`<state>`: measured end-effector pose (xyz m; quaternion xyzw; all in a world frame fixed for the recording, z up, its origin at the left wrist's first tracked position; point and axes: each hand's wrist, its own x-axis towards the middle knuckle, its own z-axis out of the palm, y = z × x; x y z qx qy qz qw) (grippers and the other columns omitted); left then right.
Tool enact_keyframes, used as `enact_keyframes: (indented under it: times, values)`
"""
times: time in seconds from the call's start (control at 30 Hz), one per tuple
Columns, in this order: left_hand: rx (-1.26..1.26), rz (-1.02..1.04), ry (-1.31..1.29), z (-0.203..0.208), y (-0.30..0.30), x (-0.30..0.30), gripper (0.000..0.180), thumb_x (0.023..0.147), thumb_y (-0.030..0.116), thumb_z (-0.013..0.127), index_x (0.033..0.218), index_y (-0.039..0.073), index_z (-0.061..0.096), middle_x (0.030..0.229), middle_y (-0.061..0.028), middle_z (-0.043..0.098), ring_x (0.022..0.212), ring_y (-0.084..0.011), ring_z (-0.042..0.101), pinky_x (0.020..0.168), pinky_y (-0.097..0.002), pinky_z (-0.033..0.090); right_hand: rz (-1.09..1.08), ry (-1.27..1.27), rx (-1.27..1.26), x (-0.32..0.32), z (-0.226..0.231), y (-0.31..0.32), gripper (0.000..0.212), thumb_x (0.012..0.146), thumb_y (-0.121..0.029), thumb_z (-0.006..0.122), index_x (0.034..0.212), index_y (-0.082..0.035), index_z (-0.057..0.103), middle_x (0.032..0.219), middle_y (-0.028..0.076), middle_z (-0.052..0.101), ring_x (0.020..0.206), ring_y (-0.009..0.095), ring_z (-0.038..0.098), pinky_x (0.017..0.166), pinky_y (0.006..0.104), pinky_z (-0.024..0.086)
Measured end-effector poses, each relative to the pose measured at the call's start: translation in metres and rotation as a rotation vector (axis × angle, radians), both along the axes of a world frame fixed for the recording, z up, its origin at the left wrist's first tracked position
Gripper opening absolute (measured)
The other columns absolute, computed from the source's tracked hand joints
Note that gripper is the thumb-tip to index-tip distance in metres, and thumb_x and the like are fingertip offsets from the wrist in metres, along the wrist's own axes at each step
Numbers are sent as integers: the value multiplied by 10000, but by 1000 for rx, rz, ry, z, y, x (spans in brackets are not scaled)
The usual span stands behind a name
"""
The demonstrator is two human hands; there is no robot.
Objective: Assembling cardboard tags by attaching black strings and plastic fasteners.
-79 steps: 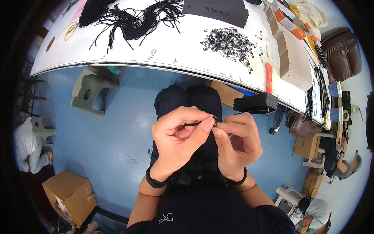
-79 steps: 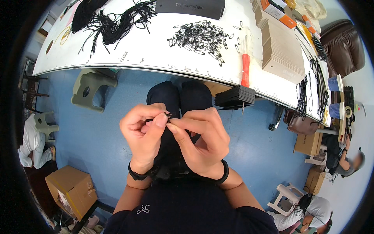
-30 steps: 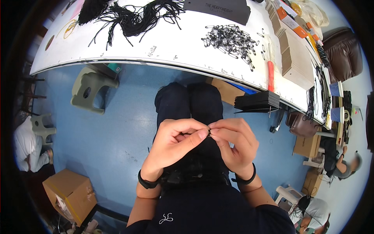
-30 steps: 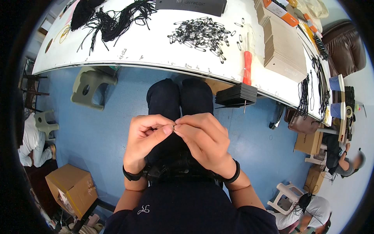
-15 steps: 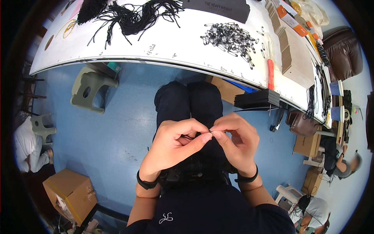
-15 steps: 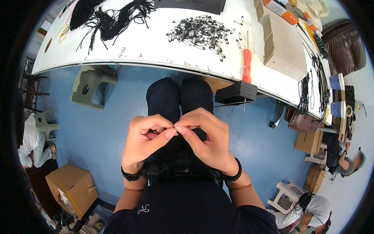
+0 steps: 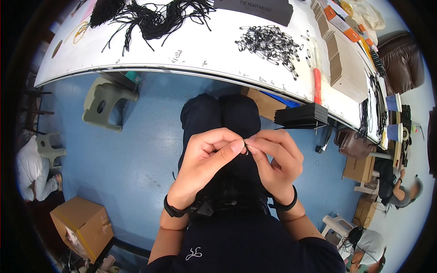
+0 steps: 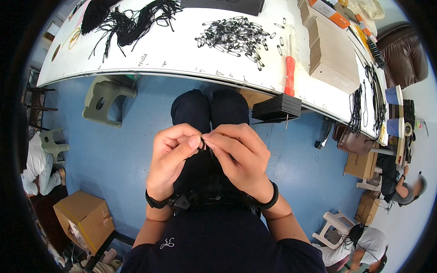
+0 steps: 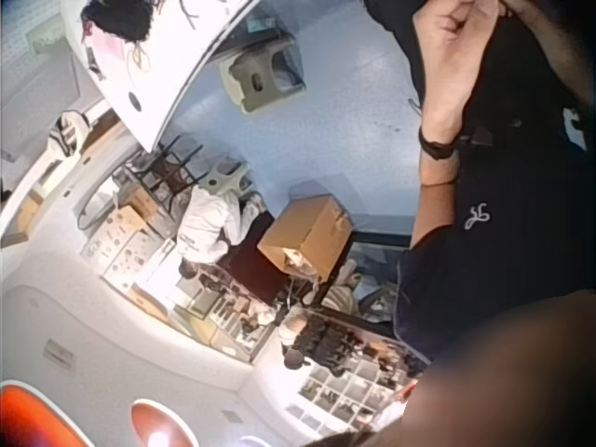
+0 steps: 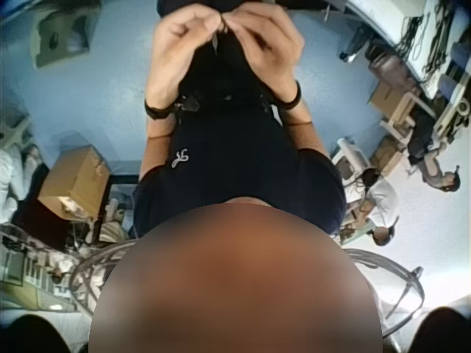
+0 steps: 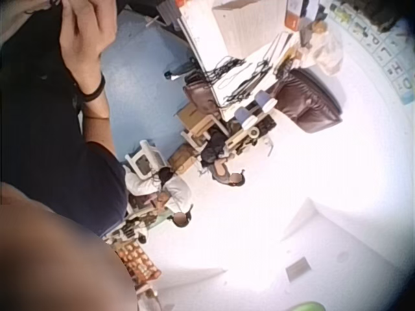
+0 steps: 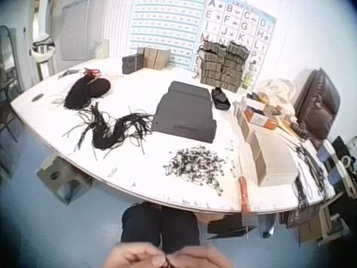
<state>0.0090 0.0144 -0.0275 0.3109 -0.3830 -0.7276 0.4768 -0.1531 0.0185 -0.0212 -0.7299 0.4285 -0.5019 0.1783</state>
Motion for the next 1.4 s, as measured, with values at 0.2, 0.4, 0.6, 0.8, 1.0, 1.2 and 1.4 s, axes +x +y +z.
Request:
enact_keyframes:
  times: [0.2, 0.4, 0.6, 0.8, 1.0, 1.2, 1.4]
  values:
    - [-124, 157, -134, 0, 2, -4, 133, 913, 103, 591, 937, -22, 630, 756, -6, 633, 652, 0, 483, 561, -157, 339, 63, -39, 132, -1, 12, -2, 224, 694, 33, 725, 909, -21, 695, 864, 78, 650, 718, 188, 597, 610, 264, 458]
    - [-277, 252, -333, -3, 4, -9, 103, 890, 85, 613, 892, -17, 628, 665, 5, 582, 572, -4, 428, 494, -185, 305, 4, -96, 122, 4, 5, -1, 196, 719, 20, 724, 908, -13, 689, 831, 85, 649, 702, 189, 594, 609, 261, 459]
    - [-695, 526, -729, -5, 1, -18, 66, 808, 36, 675, 858, 19, 635, 634, -55, 552, 472, -150, 439, 481, -261, 355, -73, -65, 135, 7, 6, 0, 96, 766, 5, 699, 857, 4, 669, 813, 89, 639, 677, 170, 586, 601, 254, 457]
    - [-760, 487, -680, -7, -3, -15, 101, 787, 36, 698, 854, 28, 622, 621, -31, 563, 472, -146, 466, 498, -248, 364, -21, -274, 408, 5, 6, 3, 55, 821, -14, 661, 867, 15, 656, 806, 78, 623, 659, 124, 569, 589, 227, 450]
    - [-405, 367, -520, -4, 7, -15, 91, 857, 26, 640, 922, 7, 580, 640, 4, 553, 541, -18, 454, 510, -157, 325, -113, -357, 309, 12, 3, 3, 96, 760, 9, 710, 839, 4, 655, 812, 75, 629, 655, 143, 578, 591, 244, 457]
    - [-241, 422, -318, 3, 4, -14, 66, 896, 33, 601, 927, -13, 566, 744, 20, 588, 615, 20, 432, 517, -141, 324, -52, 16, -65, 5, 7, 3, 250, 647, 30, 769, 871, -15, 668, 810, 78, 626, 664, 196, 583, 577, 274, 454]
    - [-243, 363, -353, 1, 8, -11, 89, 889, 38, 614, 940, -24, 575, 724, 22, 581, 615, 25, 427, 516, -128, 308, -87, -45, 12, 13, 7, 3, 262, 649, 17, 773, 891, -4, 675, 817, 78, 629, 677, 195, 585, 576, 271, 452]
